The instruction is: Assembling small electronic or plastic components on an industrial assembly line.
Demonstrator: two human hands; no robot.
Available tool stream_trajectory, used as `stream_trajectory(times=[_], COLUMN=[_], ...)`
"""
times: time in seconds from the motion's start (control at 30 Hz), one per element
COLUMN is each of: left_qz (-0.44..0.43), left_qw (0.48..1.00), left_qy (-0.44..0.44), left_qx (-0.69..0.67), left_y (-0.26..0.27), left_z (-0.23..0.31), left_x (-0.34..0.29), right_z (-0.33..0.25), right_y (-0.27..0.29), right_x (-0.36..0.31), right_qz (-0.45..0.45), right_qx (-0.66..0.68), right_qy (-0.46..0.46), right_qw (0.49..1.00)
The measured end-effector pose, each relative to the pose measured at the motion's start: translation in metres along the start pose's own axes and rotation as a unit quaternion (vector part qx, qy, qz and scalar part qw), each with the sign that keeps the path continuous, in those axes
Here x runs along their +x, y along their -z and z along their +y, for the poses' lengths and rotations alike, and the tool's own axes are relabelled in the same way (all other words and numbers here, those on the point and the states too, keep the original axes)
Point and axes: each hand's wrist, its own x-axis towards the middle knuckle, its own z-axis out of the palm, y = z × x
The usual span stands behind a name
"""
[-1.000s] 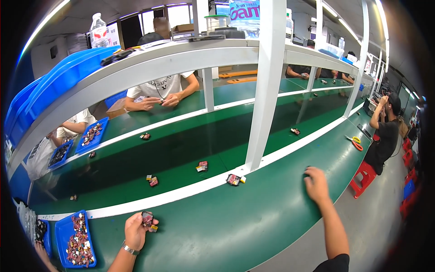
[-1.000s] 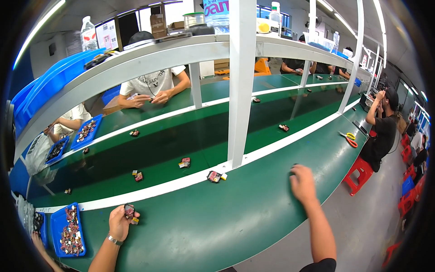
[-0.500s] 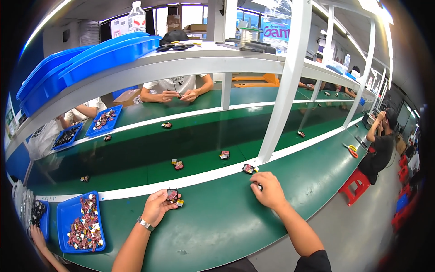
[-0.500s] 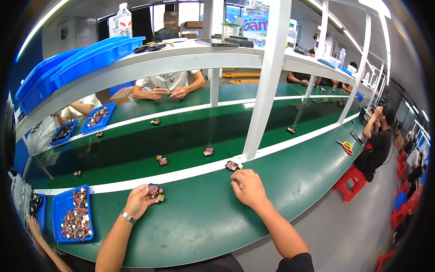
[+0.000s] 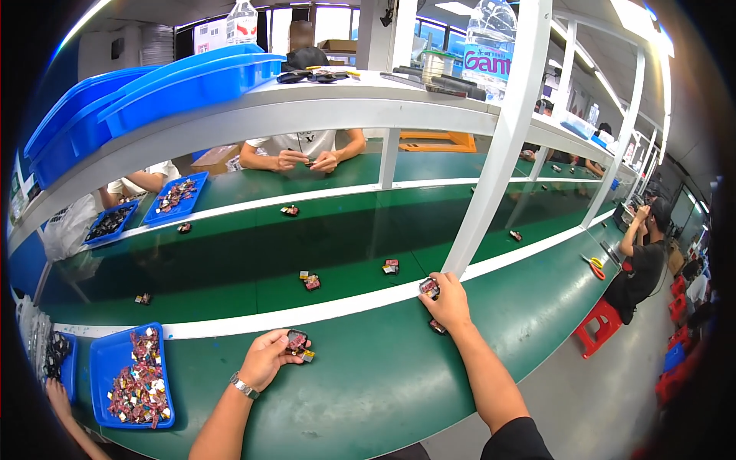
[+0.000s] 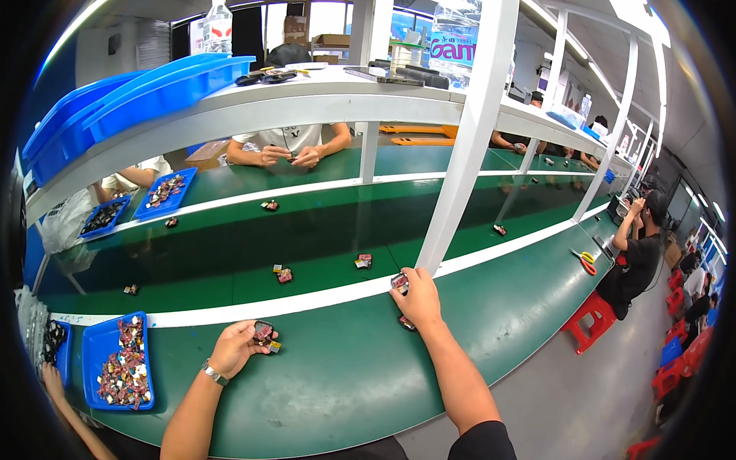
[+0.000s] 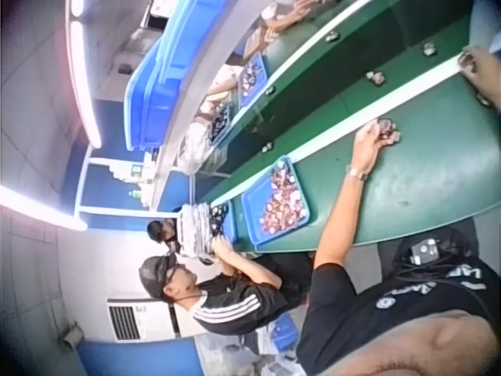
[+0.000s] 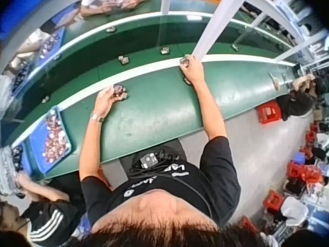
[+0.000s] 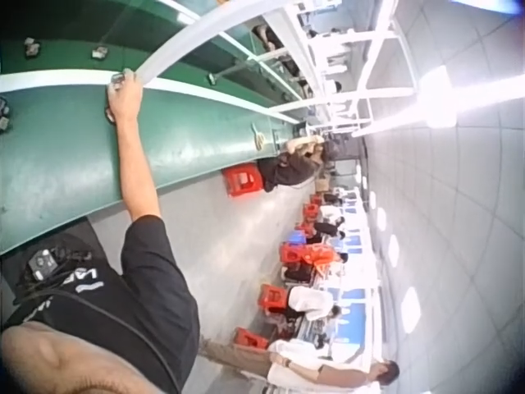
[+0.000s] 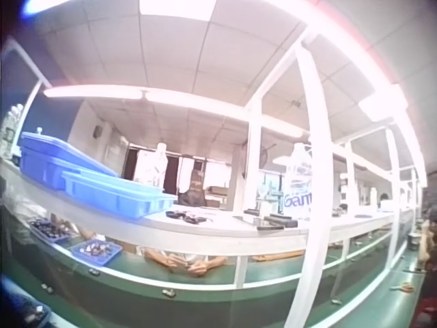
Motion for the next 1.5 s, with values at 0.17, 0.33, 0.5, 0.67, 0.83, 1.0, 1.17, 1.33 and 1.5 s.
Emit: stream_trajectory(times=[0.17, 0.33, 0.5, 0.67, 0.83, 1.0, 1.17, 1.33, 1.5], left_qz=[-0.002, -0.02, -0.006, 0.003, -0.003, 0.002, -0.004, -0.049, -0.065], left_qw=[1.0, 0.997, 0.995, 0.992, 0.993, 0.997, 0.998, 0.996, 0.997], left_qy=[-0.001, -0.008, -0.007, -0.007, -0.002, 0.008, 0.017, -0.006, -0.01], left_qx=[-0.004, -0.075, -0.095, -0.126, -0.118, -0.072, -0.063, -0.07, -0.048], left_y=[0.003, -0.004, -0.008, -0.007, -0.01, -0.009, -0.009, -0.007, -0.007], left_z=[-0.001, -0.002, -0.004, -0.008, -0.009, -0.009, -0.01, -0.01, -0.011], left_x=[0.001, 0.002, -0.006, -0.007, -0.007, -0.006, -0.005, -0.006, -0.005], right_z=[0.001, -0.041, -0.16, -0.19, -0.184, -0.179, -0.177, -0.177, -0.178], right_y=[-0.005, 0.017, -0.005, -0.039, -0.044, -0.044, -0.048, -0.049, -0.047], right_x=[0.001, -0.006, -0.039, -0.054, -0.058, -0.05, -0.055, -0.057, -0.059], right_qz=[-0.013, 0.056, -0.035, -0.078, -0.086, -0.15, -0.177, -0.189, -0.206], right_qx=[-0.064, -0.047, 0.215, 0.191, 0.18, 0.196, 0.242, 0.269, 0.284], right_qy=[-0.031, 0.071, 0.268, 0.411, 0.371, 0.366, 0.341, 0.283, 0.271], right_qw=[0.997, 0.995, 0.938, 0.888, 0.907, 0.897, 0.891, 0.901, 0.897])
